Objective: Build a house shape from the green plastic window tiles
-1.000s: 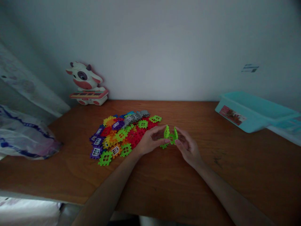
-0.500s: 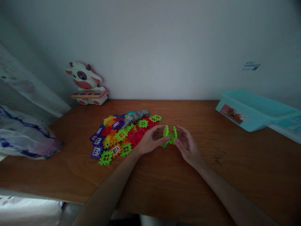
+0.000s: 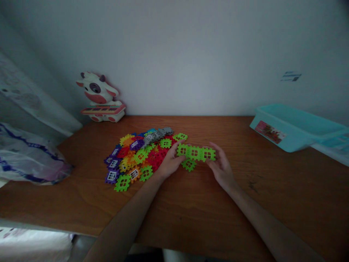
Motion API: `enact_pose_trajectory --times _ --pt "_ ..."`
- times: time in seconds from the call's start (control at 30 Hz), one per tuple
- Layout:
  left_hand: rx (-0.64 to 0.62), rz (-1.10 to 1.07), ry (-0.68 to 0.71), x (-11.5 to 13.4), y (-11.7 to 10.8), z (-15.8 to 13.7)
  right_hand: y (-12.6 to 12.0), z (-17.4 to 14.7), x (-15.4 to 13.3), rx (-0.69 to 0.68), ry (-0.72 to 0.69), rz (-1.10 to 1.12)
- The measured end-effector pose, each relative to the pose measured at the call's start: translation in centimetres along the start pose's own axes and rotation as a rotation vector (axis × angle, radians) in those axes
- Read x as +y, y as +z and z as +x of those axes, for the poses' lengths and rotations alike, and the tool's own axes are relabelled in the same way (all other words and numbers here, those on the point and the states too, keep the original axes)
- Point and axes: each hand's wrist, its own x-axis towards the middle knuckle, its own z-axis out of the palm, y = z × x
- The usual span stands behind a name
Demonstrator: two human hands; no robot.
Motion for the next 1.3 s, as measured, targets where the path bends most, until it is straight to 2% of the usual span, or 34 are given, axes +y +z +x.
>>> enact_pose_trajectory --times 0.23,0.47,0.63,0.87,1.03,1.13,1.3 --pt "0.032 0.188 -0.03 0.2 -0.1 0.0 0.0 0.2 -0.7 0.027 0.109 -0.171" --pt "0.087 0.258 -0.046 0.6 -0.2 0.0 -0.3 0.6 -0.3 0.008 0.22 -0.145" --pt "0.064 0.213 -0.096 0.3 -0.4 0.1 -0.5 0.6 0.0 -0.019 0.267 -0.082" --pt "0.078 0.175 -0.109 -0.3 -0.1 0.1 -0.9 0.7 -0.1 -0.053 0.271 -0.098" --pt "0.06 0.186 -0.109 -0.5 0.4 -0.1 -0.9 0.7 -0.1 -0.104 0.171 -0.191" --pt "0.077 0.24 -0.069 -0.3 0.9 -0.4 -0.7 0.5 -0.1 -0.107 0.133 -0.209" --pt "0.047 0.344 0.05 0.1 1.4 -0.5 -0.7 0.6 -0.3 -0.08 0.16 -0.172"
